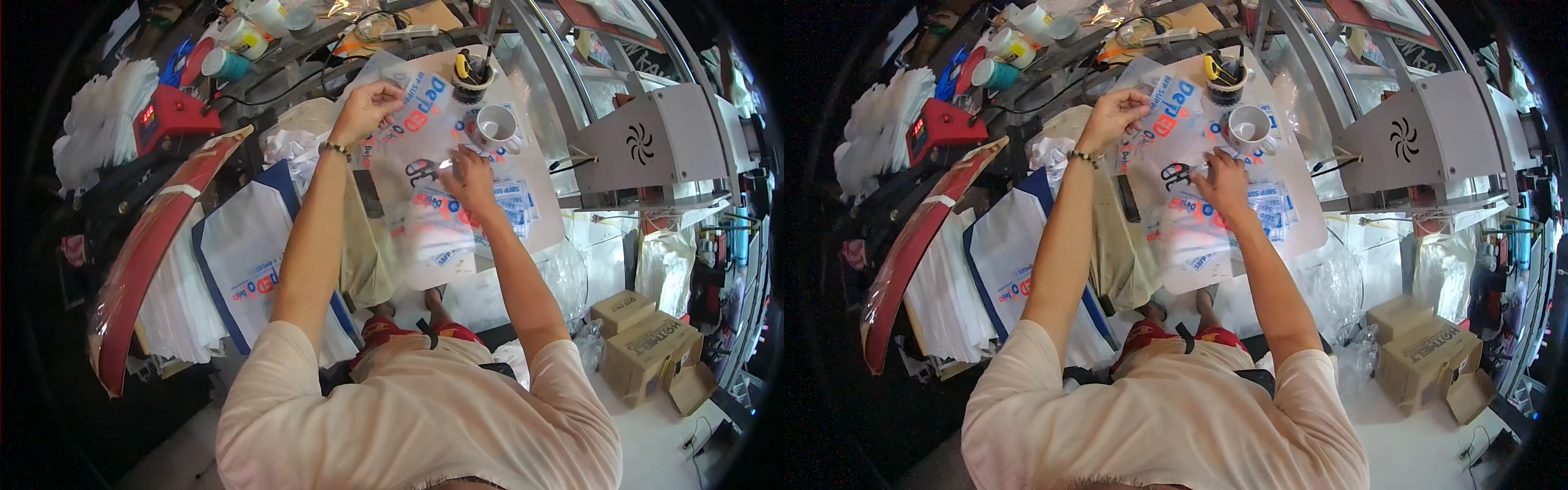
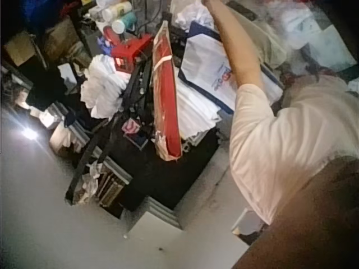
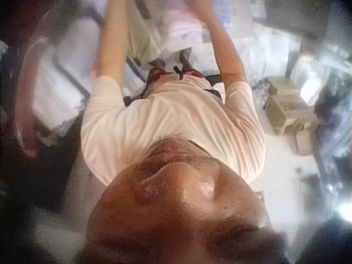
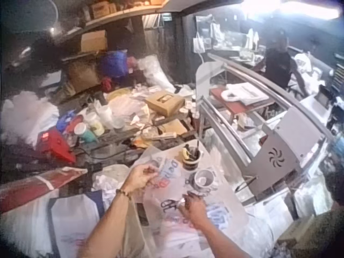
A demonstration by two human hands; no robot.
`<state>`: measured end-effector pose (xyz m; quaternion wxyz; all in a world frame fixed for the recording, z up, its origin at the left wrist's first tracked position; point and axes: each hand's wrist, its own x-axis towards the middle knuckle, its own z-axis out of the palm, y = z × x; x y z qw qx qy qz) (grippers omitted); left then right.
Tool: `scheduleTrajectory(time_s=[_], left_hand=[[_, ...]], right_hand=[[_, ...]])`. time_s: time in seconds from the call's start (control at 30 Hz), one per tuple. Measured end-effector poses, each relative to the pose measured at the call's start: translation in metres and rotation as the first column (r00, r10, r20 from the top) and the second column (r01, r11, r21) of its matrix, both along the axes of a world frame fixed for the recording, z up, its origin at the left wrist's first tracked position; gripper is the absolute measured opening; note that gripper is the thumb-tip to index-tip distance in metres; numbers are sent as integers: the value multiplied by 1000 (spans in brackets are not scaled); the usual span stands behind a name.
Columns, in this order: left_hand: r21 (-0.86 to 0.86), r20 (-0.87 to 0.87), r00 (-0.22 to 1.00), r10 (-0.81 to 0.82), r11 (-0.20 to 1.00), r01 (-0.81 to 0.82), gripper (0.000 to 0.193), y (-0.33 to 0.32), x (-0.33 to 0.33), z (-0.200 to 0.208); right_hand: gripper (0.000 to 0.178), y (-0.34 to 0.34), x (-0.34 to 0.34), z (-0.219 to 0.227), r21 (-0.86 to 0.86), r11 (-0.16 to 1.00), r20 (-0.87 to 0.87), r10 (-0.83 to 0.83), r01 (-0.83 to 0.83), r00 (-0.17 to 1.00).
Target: The person prepares graphics for printing by cutting out designs from a large sheet with scissors, then places the cutouts onto white tote bags and uses a heat press machine to transfer the designs. They repeat this process for multiple bags, smoothing the graphics by hand before pressing and stacking the finished items.
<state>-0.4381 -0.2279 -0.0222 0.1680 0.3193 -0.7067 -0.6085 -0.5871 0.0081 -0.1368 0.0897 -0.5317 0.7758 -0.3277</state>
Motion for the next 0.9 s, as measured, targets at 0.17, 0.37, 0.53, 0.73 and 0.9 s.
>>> scheduleTrajectory(time_s=[0.17,0.37,0.53,0.73,0.9], left_hand=[[30,-78,994,72,997,-70,14,12,23,5],[53,-56,990,130,991,-127,15,22,16,-4],[30,-36,985,170,985,-168,19,38,11,-3],[-368,68,968,242,908,-201,19,40,30,-107],[-785,164,956,244,619,-23,23,111,21,-133]], right_hand=[[49,-23,17,45,-259,955,650,61,146,757],[25,-47,14,56,-339,890,845,146,304,514],[20,-45,-3,55,-302,905,882,146,298,448],[28,-28,-26,66,-336,866,808,63,370,586],[48,36,-30,98,-281,918,877,127,280,463]])
